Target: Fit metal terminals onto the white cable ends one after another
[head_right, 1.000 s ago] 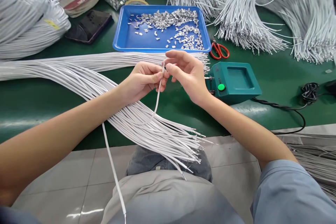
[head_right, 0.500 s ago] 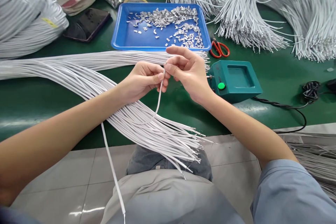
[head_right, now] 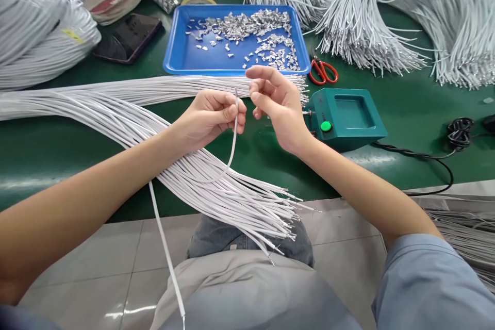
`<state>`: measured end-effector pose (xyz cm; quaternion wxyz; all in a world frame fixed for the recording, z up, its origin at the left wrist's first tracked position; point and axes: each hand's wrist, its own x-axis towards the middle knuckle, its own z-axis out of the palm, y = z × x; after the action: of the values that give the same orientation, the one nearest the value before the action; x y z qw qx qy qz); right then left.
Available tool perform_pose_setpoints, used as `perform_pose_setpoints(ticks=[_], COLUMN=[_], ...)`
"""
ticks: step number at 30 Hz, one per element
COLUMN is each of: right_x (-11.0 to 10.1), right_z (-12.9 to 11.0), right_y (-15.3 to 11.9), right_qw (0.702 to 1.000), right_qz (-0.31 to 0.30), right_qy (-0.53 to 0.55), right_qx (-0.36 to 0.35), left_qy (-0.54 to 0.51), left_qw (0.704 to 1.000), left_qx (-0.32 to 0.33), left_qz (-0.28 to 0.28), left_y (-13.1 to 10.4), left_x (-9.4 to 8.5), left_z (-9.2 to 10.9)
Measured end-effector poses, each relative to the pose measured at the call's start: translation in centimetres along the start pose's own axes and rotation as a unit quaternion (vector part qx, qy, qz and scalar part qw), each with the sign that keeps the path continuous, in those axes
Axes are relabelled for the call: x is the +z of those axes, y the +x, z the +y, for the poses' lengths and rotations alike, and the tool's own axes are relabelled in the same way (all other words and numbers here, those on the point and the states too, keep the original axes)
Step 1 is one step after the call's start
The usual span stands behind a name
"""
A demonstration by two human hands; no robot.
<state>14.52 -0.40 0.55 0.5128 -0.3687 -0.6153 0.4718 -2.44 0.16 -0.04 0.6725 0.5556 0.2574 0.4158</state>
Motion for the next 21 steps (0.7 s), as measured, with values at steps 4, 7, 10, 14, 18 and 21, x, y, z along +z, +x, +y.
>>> perform_pose_setpoints(ticks=[4, 7, 10, 14, 18, 21], right_x=[0.06, 0.24, 0.31, 0.27, 0.30, 0.40], right_z=[-0.12, -0.11, -0.06, -0.19, -0.33, -0.28], right_y=[0.07, -0.05, -0.13, -0.09, -0.10, -0.18], right_qw=[0.999, 0.997, 0.997, 0.997, 0.995, 0.994], right_qz=[0.012, 0.008, 0.003, 0.002, 0.010, 0.013], right_qy=[-0.044, -0.070, -0.072, -0.066, -0.088, -0.104], right_qx=[-0.010, -0.022, -0.021, -0.032, -0.037, -0.042], left_qy=[0.009, 0.021, 0.020, 0.006, 0.022, 0.036], left_qw=[1.000, 0.999, 0.999, 0.999, 0.999, 0.998], left_qx=[-0.018, -0.032, -0.040, -0.040, -0.044, -0.038], left_qz=[0.017, 0.019, 0.006, 0.004, 0.016, 0.029], left_y=[0.02, 0.05, 0.09, 0.09, -0.01, -0.08], left_x=[-0.11, -0.19, -0.20, -0.10, 0.02, 0.08], left_z=[-0.08, -0.18, -0.18, -0.03, 0.07, 0.01])
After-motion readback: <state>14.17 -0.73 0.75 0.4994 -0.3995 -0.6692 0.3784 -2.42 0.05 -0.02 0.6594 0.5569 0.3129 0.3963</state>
